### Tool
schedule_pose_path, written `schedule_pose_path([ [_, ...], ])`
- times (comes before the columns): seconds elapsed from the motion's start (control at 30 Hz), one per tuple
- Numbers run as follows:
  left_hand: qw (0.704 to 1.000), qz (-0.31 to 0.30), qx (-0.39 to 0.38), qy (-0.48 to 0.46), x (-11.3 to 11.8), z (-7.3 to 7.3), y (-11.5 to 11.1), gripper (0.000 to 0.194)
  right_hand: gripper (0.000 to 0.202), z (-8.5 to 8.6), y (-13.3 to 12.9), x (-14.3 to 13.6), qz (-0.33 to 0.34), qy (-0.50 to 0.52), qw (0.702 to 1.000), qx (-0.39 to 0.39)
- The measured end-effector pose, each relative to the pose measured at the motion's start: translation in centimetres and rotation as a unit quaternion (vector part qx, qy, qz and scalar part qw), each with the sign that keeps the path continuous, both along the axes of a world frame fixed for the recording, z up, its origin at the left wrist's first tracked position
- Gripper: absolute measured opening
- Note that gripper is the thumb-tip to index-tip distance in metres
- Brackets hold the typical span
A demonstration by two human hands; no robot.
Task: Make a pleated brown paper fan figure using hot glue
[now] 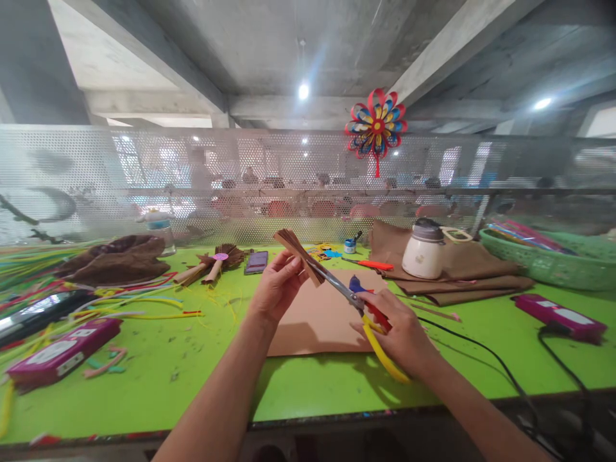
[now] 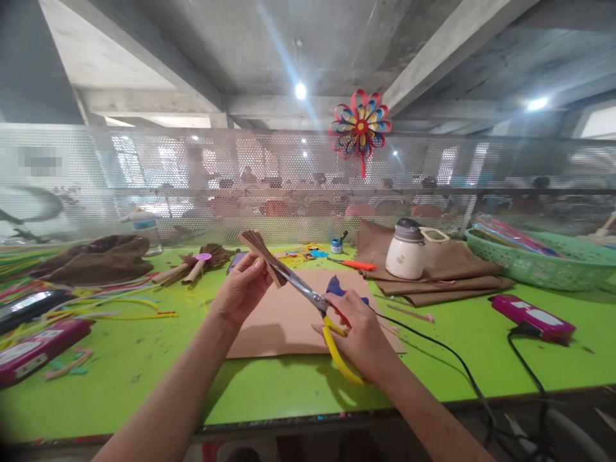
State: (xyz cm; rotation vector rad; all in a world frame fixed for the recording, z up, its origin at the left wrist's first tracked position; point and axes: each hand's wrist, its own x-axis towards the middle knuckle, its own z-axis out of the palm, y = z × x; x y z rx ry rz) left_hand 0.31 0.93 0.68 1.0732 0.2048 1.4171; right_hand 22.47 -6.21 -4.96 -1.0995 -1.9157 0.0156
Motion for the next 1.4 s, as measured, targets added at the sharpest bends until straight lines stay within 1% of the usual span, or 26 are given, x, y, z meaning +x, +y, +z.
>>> schedule_pose_path([
  [0.23,1.000,0.001,-0.002,0.003,0.1,0.0,0.0,0.022,0.043,-0.4,0.5,0.4,-0.003,-0.013,0.999,0.032],
  [0.4,1.000,0.004,-0.010,-0.001,0.1,-0.1,0.1,0.019,0.043,-0.5,0.5,0.5,-0.001,-0.015,0.999,0.041],
  [0.63,1.000,-0.004,-0.013,0.009,0.3,-0.2,-0.1,0.021,0.043,0.2,-0.1,0.2,-0.006,-0.004,1.000,0.007],
  [0.77,1.000,-0.018,-0.010,0.012,0.7,-0.3,-0.4,0.026,0.041,0.4,-0.2,-0.1,-0.008,-0.001,1.000,0.004],
  [1.03,0.999,-0.025,0.011,0.023,0.7,-0.4,-0.5,0.022,0.042,0.0,0.0,0.1,-0.008,-0.005,1.000,0.016],
  [1.4,1.000,-0.021,0.005,0.019,1.0,-0.4,-0.7,0.025,0.041,-0.7,0.3,0.3,-0.008,-0.003,0.999,0.046],
])
